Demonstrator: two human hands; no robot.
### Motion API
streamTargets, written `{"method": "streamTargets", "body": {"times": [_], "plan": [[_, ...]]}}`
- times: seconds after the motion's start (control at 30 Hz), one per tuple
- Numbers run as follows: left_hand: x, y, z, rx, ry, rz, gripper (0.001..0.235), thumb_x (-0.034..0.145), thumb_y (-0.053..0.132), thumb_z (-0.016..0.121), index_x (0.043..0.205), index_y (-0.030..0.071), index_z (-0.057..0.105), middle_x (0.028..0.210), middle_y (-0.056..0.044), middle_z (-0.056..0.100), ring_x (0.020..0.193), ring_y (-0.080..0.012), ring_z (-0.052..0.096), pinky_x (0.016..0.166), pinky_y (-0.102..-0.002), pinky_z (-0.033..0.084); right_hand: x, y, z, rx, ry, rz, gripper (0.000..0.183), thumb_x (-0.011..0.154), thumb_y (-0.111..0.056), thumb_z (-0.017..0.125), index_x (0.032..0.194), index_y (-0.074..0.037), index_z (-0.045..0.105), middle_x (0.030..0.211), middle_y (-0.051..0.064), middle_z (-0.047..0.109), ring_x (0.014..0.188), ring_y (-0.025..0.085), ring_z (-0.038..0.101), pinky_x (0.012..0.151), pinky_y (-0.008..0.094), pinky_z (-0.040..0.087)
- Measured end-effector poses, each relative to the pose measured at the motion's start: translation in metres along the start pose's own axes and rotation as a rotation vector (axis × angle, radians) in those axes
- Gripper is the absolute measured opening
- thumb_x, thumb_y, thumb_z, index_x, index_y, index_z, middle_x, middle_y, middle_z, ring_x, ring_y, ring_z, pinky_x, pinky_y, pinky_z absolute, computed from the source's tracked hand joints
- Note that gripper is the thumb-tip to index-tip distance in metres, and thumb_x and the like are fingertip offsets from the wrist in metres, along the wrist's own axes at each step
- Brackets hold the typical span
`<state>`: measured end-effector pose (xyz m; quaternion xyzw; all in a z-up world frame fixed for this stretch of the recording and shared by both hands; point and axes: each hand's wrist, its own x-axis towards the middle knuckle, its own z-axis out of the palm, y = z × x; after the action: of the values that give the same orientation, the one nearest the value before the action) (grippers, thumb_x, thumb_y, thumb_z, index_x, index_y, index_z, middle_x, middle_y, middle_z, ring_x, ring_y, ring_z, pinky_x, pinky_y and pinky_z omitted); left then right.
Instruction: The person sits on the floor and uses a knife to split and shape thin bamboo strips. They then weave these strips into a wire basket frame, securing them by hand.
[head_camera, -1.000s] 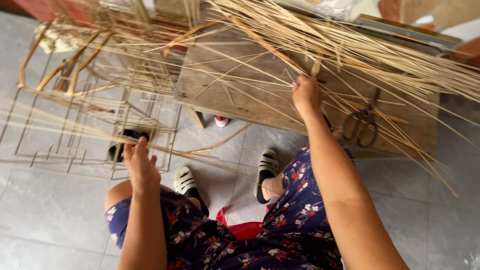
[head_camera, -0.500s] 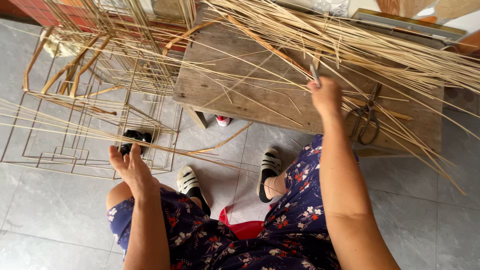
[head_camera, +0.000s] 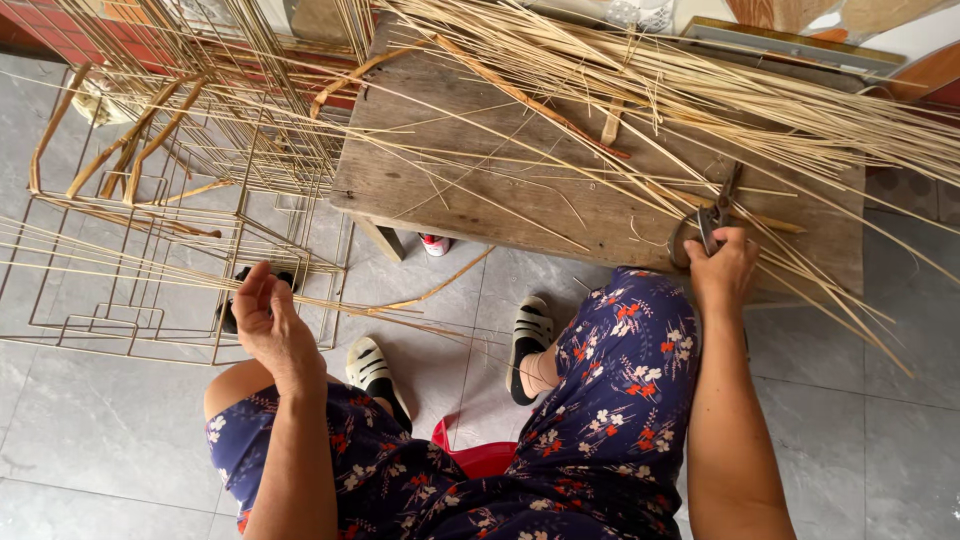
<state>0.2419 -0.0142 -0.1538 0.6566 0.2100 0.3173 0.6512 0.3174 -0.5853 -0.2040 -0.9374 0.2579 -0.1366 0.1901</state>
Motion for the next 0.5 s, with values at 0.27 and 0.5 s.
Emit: {"method": "streamTargets", "body": {"times": [0.27, 0.5], "plan": [[0.002, 0.001, 0.009, -0.045, -0.017, -0.044, 0.022, 0.104, 0.005, 0.062, 0.125, 0.001, 0.067, 0.109, -0.002, 0.069, 0.091, -0.0045, 0.058, 0.082, -0.019, 0.049, 0.061, 0.034, -0.008, -0.062, -0.027, 0.055, 0.031, 0.085, -0.026, 0.081, 0.111, -0.014, 0.069, 0.101, 0.013, 0.073, 0.091, 0.034, 0.071, 0.078, 0.049, 0.055], [0.004, 0.004, 0.009, -0.029, 0.007, -0.075, 0.018, 0.102, 0.007, 0.066, 0.118, 0.002, 0.07, 0.099, 0.001, 0.071, 0.079, -0.0037, 0.056, 0.071, -0.019, 0.049, 0.131, 0.03, -0.02, -0.243, -0.096, -0.079, 0.025, 0.085, -0.022, 0.08, 0.108, -0.016, 0.074, 0.104, 0.016, 0.074, 0.093, 0.038, 0.069, 0.077, 0.051, 0.053]]}}
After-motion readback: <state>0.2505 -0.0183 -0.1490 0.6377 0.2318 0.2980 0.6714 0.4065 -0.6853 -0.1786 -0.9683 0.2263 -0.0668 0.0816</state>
